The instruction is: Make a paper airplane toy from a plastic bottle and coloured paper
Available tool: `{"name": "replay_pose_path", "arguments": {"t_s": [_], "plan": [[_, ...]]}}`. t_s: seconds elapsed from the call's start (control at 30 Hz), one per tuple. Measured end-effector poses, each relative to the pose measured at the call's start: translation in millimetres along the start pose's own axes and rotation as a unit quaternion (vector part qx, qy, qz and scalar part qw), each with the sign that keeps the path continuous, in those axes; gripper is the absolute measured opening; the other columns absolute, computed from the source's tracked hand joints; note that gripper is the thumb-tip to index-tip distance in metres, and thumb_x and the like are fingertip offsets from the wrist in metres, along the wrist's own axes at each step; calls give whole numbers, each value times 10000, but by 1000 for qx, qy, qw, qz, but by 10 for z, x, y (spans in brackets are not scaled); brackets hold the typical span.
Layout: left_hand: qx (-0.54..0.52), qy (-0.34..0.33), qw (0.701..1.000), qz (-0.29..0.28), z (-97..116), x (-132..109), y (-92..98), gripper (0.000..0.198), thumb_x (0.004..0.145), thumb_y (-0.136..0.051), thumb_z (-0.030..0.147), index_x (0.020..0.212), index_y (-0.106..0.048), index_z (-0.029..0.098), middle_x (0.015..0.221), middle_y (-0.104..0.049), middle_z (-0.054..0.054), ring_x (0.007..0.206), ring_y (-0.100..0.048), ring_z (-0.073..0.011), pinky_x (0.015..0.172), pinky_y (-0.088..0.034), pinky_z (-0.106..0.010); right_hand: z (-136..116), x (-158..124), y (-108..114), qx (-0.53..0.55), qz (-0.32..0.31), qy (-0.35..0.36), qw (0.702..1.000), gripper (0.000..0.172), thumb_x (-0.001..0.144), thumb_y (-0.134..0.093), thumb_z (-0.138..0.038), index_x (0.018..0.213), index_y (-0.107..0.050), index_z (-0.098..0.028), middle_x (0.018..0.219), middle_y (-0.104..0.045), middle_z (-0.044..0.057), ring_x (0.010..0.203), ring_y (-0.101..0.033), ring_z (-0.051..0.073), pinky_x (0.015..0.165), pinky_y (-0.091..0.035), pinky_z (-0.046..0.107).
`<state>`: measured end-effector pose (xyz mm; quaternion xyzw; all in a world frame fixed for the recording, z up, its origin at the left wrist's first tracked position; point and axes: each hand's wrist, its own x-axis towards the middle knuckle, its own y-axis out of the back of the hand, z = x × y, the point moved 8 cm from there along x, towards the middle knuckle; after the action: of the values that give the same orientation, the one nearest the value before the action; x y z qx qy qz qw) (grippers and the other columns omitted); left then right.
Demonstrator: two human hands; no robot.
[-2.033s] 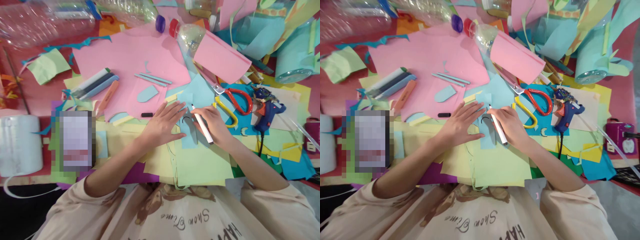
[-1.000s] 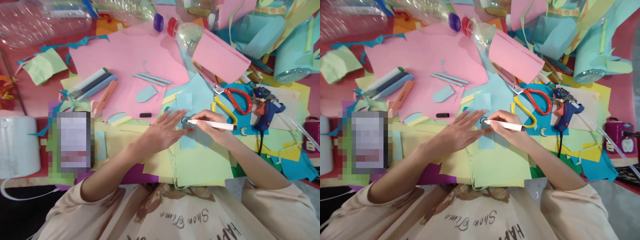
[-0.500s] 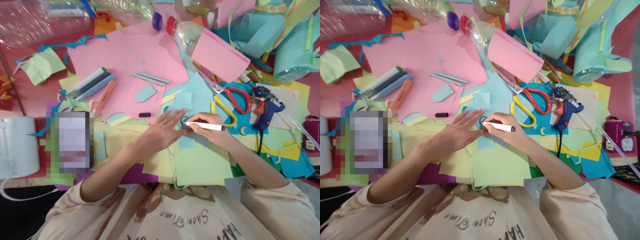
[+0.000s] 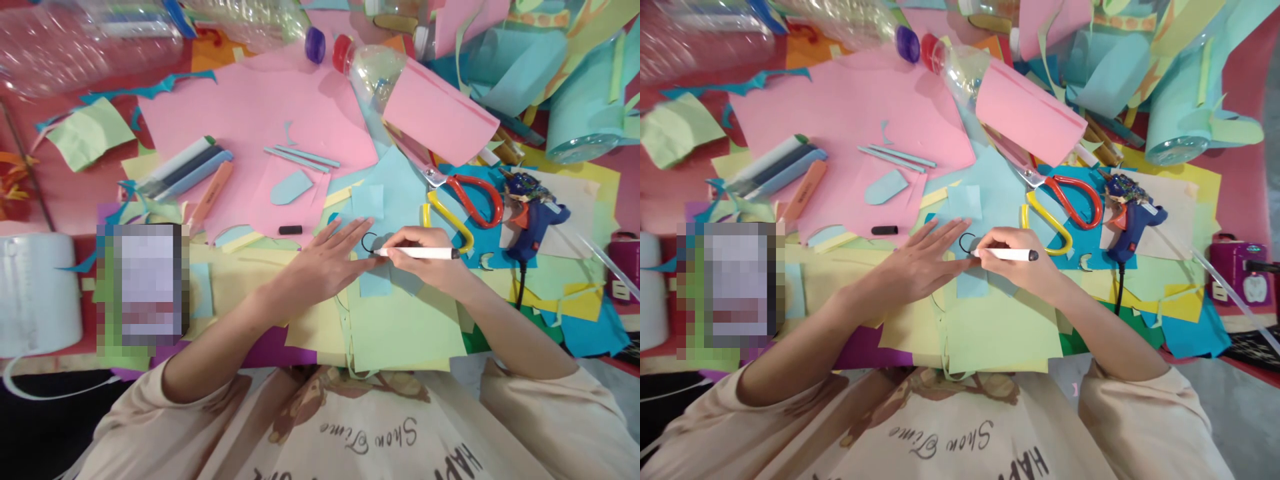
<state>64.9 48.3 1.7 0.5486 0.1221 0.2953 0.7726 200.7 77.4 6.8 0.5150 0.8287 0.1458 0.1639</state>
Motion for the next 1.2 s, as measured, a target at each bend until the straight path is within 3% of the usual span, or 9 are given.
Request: {"name": "replay_pose_path", "arguments": {"t_s": [0.27,0.7,0.87,1.2], "plan": [[14,-1,1000,20,-8,-18,-12,406,948,-525,202,1330,-539,339,1594,-306,-105,1447,-364,-298,1164,-338,-531,-18,-18,173,-11,92,8,996,158,881,-612,-308,789,-659,-188,656,-631,-10,553,-520,100,506,-384,235],[22,-4,999,23,0,-15,-2,401,947,-530,209,1328,-538,337,1590,-318,-97,1438,-383,-290,1168,-335,-517,20,-6,140,-55,79,-3,995,187,894,-606,-347,832,-697,-195,744,-700,15,624,-585,127,531,-422,244],[20,-1,1000,25,0,-14,8,387,950,-526,212,1319,-551,327,1566,-358,-123,1424,-402,-302,1151,-358,-526,26,-10,146,-54,77,-3,996,178,879,-623,-340,807,-686,-190,705,-678,8,597,-567,119,518,-406,239],[1,3,1000,22,-12,-15,-4,411,940,-541,197,1325,-546,339,1600,-300,-86,1453,-356,-286,1184,-319,-528,-9,-7,162,-4,64,-15,998,109,823,-623,-226,725,-646,-185,628,-634,-13,543,-504,103,500,-370,236]]}}
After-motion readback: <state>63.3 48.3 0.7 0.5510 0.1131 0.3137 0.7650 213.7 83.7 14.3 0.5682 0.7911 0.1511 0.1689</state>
